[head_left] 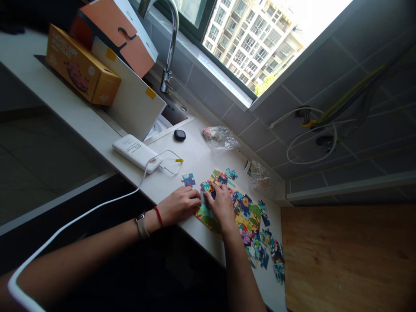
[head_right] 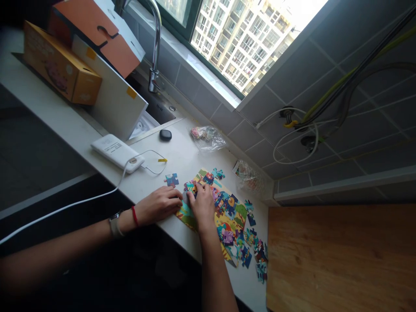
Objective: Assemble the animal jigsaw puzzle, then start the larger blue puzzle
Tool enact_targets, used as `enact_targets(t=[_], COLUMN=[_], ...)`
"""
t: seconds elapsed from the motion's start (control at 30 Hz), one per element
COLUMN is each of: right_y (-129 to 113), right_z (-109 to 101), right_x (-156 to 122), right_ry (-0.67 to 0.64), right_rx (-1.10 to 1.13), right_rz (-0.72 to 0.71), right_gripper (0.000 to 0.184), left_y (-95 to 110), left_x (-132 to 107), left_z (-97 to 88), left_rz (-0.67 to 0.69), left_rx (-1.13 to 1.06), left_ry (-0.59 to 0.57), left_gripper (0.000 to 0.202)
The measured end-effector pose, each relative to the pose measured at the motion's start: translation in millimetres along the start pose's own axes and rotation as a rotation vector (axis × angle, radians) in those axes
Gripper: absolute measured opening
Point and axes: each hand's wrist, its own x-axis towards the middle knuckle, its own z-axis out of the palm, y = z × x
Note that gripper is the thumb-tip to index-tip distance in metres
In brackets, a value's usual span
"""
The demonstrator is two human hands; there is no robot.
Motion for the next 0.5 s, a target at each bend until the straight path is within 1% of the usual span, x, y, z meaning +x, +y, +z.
enact_targets(t=[0.1, 0.23, 0.37, 0.43, 0.5], right_y=[-5.8, -20.2, -34.2, -36.7, -32.2], right_z=[3.9, 10.4, 20.6, 24.0, 23.3], right_x=[7.1, 21.1, 42.6, 52.6, 59.5], right_ry=[0.016, 0.040, 0.093, 0.124, 0.140], right_rx=[0.031, 0.040, 0.085, 0.164, 0.309], right_rz=[-0.036, -0.065, -0.030, -0.023, -0.051], right_gripper=[0.036, 0.038, 0.026, 0.020, 0.019], left_y=[0.8, 0.9, -0.1, -0.4, -0.4], left_x=[-0.1, 0.0, 0.4, 0.4, 0.5], left_z=[0.3, 1.4, 2.9, 3.2, 2.7], left_rz=[-0.003, 0.009, 0.029, 0.033, 0.031], left_rx=[0.015, 0.034, 0.034, 0.040, 0.037], left_ry=[-0.006, 0.008, 0.028, 0.039, 0.045], left_gripper=[0.008, 0.011, 0.013, 0.013, 0.014])
